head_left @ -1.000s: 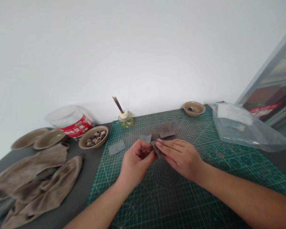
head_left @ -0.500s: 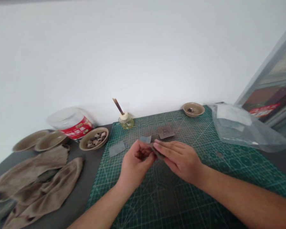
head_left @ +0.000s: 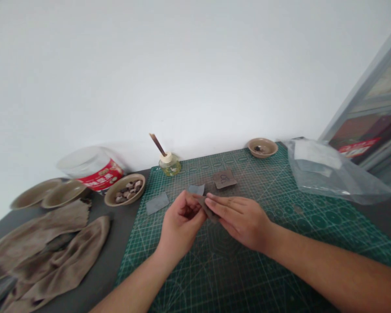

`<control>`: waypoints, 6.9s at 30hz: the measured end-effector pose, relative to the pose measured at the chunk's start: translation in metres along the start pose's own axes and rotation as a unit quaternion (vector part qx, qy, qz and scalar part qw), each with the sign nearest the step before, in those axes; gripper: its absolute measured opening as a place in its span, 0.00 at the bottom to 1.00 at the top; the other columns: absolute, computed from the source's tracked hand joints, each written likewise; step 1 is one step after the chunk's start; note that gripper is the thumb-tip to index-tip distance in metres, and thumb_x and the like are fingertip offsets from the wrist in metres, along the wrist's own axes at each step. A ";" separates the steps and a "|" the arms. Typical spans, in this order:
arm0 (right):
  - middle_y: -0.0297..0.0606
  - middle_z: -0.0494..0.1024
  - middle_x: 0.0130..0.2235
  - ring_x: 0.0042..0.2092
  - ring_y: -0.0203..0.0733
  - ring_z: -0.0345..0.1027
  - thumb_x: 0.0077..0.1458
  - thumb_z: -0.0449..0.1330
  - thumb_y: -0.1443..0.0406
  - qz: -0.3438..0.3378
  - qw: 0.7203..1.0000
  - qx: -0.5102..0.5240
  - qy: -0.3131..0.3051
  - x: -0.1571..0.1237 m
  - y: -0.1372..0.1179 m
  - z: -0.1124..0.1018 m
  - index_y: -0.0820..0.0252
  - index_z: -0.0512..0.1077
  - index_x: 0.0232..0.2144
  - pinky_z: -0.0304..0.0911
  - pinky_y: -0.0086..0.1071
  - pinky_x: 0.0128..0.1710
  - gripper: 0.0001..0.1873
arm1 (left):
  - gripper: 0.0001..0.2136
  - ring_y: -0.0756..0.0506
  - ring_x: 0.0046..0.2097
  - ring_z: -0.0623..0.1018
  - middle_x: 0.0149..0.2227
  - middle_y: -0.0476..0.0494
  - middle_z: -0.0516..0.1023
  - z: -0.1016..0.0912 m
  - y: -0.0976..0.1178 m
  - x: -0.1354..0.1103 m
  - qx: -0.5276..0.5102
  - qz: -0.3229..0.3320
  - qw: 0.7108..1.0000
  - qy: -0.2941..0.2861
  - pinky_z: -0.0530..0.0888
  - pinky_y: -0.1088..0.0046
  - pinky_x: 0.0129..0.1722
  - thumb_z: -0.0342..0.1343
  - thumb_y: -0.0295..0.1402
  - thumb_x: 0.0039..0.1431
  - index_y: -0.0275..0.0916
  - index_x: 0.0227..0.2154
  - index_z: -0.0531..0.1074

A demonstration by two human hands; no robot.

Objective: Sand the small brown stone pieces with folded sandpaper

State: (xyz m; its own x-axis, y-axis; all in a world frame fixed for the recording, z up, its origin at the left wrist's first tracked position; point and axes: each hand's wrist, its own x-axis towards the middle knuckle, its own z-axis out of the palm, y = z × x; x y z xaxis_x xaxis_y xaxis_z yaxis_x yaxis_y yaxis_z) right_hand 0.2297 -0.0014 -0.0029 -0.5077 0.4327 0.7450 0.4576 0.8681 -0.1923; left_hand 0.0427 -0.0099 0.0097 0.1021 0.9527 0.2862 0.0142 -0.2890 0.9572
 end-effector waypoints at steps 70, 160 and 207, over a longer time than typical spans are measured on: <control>0.38 0.74 0.55 0.54 0.39 0.72 0.60 0.55 0.71 0.089 0.993 0.069 -0.024 -0.006 0.002 -0.001 0.57 0.69 0.57 0.68 0.33 0.54 0.22 | 0.08 0.49 0.23 0.75 0.21 0.53 0.75 -0.004 -0.007 0.002 0.030 -0.080 0.996 -0.020 0.72 0.74 0.25 0.59 0.27 0.54 0.41 0.27 0.63; 0.32 0.77 0.31 0.33 0.36 0.70 0.53 0.63 0.68 0.214 0.918 0.191 -0.273 0.000 0.028 -0.010 0.59 0.77 0.33 0.60 0.28 0.33 0.04 | 0.06 0.46 0.40 0.71 0.37 0.48 0.70 -0.014 -0.002 0.010 0.358 0.013 0.891 -0.279 0.69 0.71 0.40 0.57 0.27 0.55 0.40 0.36 0.70; 0.34 0.75 0.35 0.37 0.40 0.68 0.49 0.65 0.69 0.107 0.928 0.114 -0.337 -0.006 0.020 -0.012 0.56 0.76 0.29 0.59 0.32 0.38 0.03 | 0.19 0.39 0.49 0.70 0.42 0.46 0.70 -0.020 0.004 0.003 0.460 0.003 0.819 -0.342 0.67 0.64 0.46 0.63 0.43 0.54 0.47 0.48 0.70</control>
State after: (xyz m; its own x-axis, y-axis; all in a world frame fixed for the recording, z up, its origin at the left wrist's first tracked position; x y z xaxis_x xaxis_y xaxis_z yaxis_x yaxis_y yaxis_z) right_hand 0.2502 0.0105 -0.0034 -0.7993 0.5889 0.1197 0.4739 0.7402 -0.4771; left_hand 0.0228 -0.0065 0.0156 0.6343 0.7664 -0.1015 0.7230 -0.5417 0.4287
